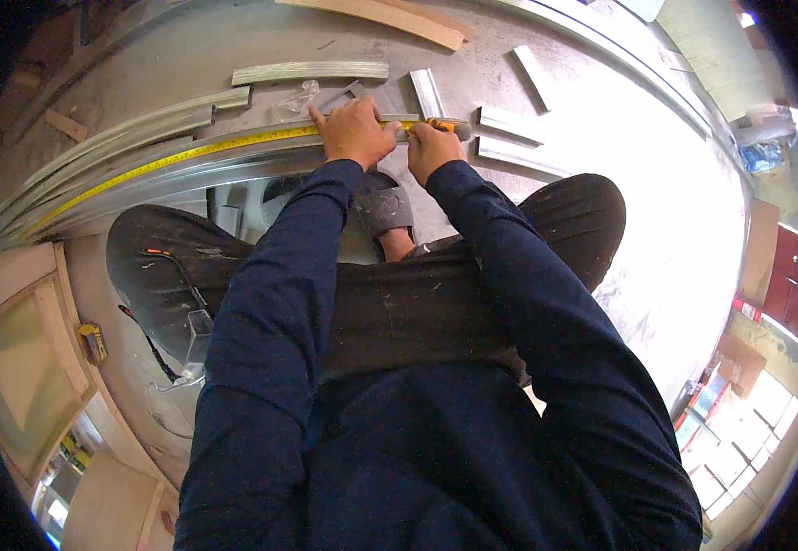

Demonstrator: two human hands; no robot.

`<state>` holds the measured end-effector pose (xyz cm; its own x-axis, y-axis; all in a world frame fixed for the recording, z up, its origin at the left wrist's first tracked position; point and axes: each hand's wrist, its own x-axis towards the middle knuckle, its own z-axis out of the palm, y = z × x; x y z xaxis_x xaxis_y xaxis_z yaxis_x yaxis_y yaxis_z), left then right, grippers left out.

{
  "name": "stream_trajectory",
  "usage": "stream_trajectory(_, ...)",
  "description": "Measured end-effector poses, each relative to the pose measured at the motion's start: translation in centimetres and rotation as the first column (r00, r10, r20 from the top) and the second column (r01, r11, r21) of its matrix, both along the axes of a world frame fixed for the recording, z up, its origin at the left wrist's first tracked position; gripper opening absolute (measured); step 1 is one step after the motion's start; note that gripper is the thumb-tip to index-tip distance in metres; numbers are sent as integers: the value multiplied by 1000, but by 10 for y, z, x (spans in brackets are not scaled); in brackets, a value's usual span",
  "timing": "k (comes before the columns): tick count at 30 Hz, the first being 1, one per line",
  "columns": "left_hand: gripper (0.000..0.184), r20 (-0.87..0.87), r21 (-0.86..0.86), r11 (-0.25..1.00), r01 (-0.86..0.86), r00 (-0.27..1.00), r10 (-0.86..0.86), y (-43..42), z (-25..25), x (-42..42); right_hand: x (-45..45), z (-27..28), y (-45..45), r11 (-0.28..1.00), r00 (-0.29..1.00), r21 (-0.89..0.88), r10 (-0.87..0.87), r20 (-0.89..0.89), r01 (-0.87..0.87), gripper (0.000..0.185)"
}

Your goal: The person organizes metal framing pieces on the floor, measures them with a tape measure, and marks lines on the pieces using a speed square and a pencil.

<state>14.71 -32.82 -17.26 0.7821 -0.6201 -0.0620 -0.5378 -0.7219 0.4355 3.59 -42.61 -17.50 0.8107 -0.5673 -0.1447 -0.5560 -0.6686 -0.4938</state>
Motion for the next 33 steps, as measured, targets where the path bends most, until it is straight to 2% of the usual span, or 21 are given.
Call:
stream_trajectory(1,33,3,-6,1000,-1,1000,1,0,-1,0,2,-3,-2,999,998,-31,24,-52,-26,17)
stream_trajectory(6,33,-30,15,1000,6,1000,-6,0,-1,0,10,10,-1,993,993,-88,77,-84,-84,20)
stream_trajectory(9,35,24,20,1000,13,1000,-13,0,0,0,15,15,-3,982,983,-113,137,-126,-151,20)
stream_trajectory(11,34,-31,21,1000,11,999,-10,0,1,0,17,20,-4,976,974,-108,172,-148,-189,20)
stream_trajectory(13,34,-29,21,1000,9,1000,-9,0,1,0,19,29,-4,971,943,-85,194,-271,-224,19)
stream_trajectory(17,34,-40,16,1000,17,999,-16,-1,-3,1,11,27,-12,972,949,-52,213,-233,-230,18)
stream_trajectory(19,34,-33,25,1000,12,999,-12,-1,0,1,2,10,-17,992,991,-65,103,-86,-109,19)
stream_trajectory(20,34,-25,37,999,9,1000,-8,0,-1,1,2,12,-18,978,982,-100,176,-72,-183,20)
stream_trajectory(26,34,-33,46,999,4,999,-3,-1,2,1,1,8,-7,998,997,-37,55,-62,-58,21)
stream_trajectory(33,34,-38,46,999,11,999,-10,-1,4,0,4,-1,-7,995,995,-52,80,-67,-84,19)
